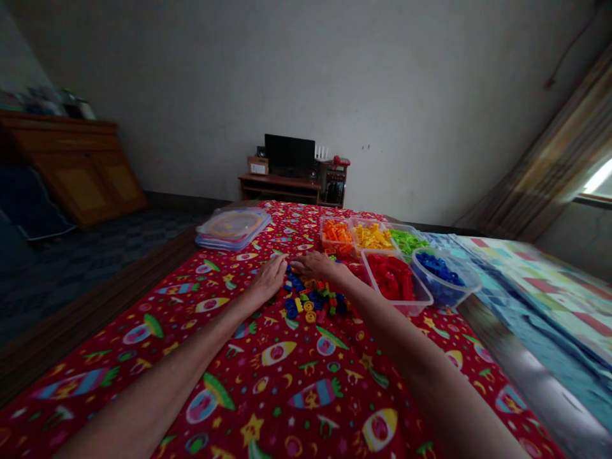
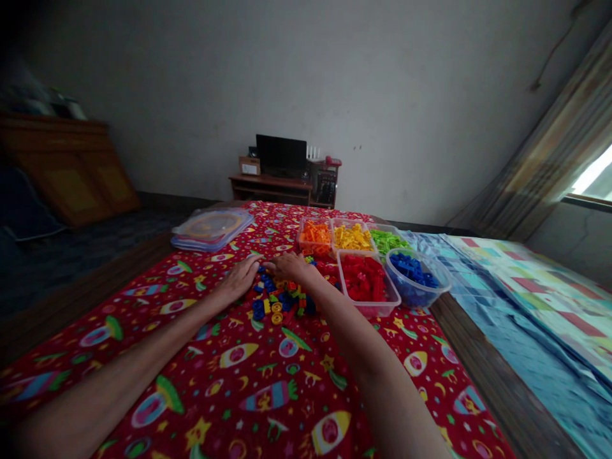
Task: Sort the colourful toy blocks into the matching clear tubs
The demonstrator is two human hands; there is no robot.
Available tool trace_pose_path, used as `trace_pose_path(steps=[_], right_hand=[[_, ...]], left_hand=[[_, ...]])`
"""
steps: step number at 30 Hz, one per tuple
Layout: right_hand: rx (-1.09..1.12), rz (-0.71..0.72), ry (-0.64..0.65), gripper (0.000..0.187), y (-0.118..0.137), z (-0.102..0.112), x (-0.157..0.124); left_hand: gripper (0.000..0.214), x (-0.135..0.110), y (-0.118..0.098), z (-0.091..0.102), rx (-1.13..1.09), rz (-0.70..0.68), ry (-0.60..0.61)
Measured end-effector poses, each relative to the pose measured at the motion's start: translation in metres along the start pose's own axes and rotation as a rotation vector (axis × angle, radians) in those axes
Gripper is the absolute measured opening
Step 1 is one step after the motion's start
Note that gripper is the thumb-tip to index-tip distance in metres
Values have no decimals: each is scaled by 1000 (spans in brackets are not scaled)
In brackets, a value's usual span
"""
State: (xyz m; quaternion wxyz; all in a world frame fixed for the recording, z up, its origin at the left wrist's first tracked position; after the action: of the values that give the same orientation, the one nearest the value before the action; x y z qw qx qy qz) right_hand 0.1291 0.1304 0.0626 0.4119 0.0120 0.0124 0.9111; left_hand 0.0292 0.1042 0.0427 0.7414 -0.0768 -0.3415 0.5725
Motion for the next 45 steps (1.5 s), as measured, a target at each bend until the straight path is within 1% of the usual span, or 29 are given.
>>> trace_pose_path(steps=[2,3,6,7,8,9,10,12,13,15,17,18,20,22,25,28,30,33,35,36,39,41,43,45], right_hand=[[-2,-49,30,48,0,-3,-9],[5,-31,29,47,3,-3,-16],[92,136,1,36,19,3,-42],[135,176,-28,33,21,8,-50],[173,185,-71,32,18,14,-58],[199,154,-127,31,11,21,-64],[206,94,-186,31,2,28,-69],[167,-69,-279,32,-21,39,-76],[132,-148,-291,33,-31,42,-79],[63,-246,-252,34,-41,39,-81],[21,-254,-155,34,-38,31,-80],[7,-239,-106,34,-34,27,-79],[-19,-218,-32,33,-27,21,-78],[-34,-221,-3,33,-25,22,-79],[-16,-239,-18,36,-29,28,-80],[-11,-256,-47,34,-33,30,-79],[-19,-248,-23,30,-32,24,-76],[-32,-190,12,29,-27,14,-70],[-35,-166,-26,29,-25,13,-70],[-35,-170,-58,29,-26,15,-72],[-41,-205,-148,28,-28,23,-82],[-42,-215,-177,28,-29,30,-88],[-29,-208,-206,28,-29,40,-92],[5,-200,-241,27,-34,55,-95]], left_hand=[[51,0,1,-2,-8,8,18],[52,0,1,-4,-17,9,24],[54,-3,1,-8,-80,-24,51],[55,-5,-1,-10,-114,-48,68],[54,-8,-4,-11,-148,-77,90],[53,-10,-8,-13,-176,-105,111],[52,-12,-12,-15,-197,-126,129],[49,-15,-21,-17,-212,-148,148],[48,-15,-26,-18,-211,-154,157],[47,-14,-38,-22,-213,-174,191],[46,-13,-48,-25,-227,-193,219],[46,-12,-51,-25,-236,-192,212],[47,-11,-51,-21,-241,-163,160],[47,-11,-45,-17,-227,-121,96],[47,-10,-37,-17,-202,-100,63],[49,-6,-34,-23,-176,-151,74],[50,-1,-34,-30,-148,-190,120],[44,6,-34,-44,-104,-217,265],[38,8,-36,-49,-101,-246,333],[36,9,-38,-49,-114,-262,339],[31,8,-39,-42,-165,-266,282],[28,7,-39,-37,-179,-245,245],[27,5,-41,-33,-174,-235,224],[25,3,-44,-26,-161,-229,187]])
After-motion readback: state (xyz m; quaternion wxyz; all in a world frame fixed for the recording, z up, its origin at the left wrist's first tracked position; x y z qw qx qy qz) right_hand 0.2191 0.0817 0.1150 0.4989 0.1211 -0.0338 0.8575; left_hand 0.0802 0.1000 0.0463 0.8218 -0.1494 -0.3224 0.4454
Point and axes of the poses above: each hand's wrist, its own x-axis towards the middle knuckle, its own z-axis out of the back of the hand, y = z × x, the point moved 8 cm from there along x, towards the middle knuckle, and after that the axes turned 1 degree about -x, right-handed, at the moved point
